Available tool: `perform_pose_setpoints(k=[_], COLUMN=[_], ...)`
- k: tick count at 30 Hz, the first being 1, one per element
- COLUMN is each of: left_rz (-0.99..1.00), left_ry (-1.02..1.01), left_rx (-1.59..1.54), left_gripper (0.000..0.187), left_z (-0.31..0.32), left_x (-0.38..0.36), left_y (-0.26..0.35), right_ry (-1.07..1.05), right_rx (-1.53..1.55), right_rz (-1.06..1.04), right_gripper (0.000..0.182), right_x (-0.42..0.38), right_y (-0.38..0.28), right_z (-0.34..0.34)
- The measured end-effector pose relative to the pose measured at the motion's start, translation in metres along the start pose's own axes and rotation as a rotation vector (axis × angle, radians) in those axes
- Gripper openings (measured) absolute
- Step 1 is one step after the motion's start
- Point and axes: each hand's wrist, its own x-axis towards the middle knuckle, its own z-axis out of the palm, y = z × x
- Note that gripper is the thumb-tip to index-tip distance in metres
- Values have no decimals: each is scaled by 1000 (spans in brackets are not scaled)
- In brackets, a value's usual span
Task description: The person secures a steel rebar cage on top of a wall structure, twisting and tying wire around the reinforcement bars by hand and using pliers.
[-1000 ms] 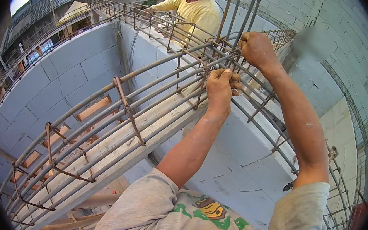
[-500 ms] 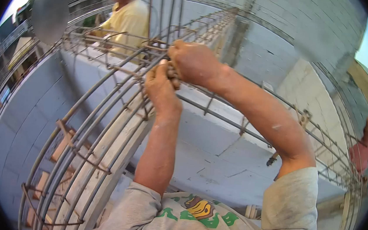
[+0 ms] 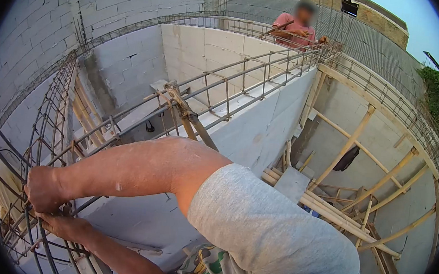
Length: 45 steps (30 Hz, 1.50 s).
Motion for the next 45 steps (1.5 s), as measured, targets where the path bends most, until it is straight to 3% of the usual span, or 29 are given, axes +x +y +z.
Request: perform_pose_setpoints(k=[2, 4, 7, 13, 19, 25, 31, 45], left_rz=[60, 38, -59, -80, -47, -39, -111, 72], left_ry=[-89, -134, -260, -220, -169, -115, -226, -198], left_rx=[44, -159, -223, -403, -454, -406, -543, -236], left_gripper=[57, 54, 47, 36, 35, 33, 34, 32], left_z=[-8, -12, -17, -17, -17, -15, -22, -18], left_x=[5, 18, 23, 15, 24, 15, 31, 13], left_y=[-7, -18, -17, -17, -32, -16, -34, -29], right_ry=[-10, -43, -111, -118, 2, 274, 363, 10], right_rx=[8, 15, -19, -50, -73, -100, -59, 228], right_rz=[-24, -59, 9, -14, -11, 74, 146, 452], right_gripper=[17, 17, 17, 17, 18, 23, 25, 23], right_x=[-3, -8, 0, 8, 7, -4, -8, 9], right_y=[-1, 0, -3, -7, -12, -19, -21, -22], right_z=[-10, -25, -16, -19, 2, 22, 21, -3])
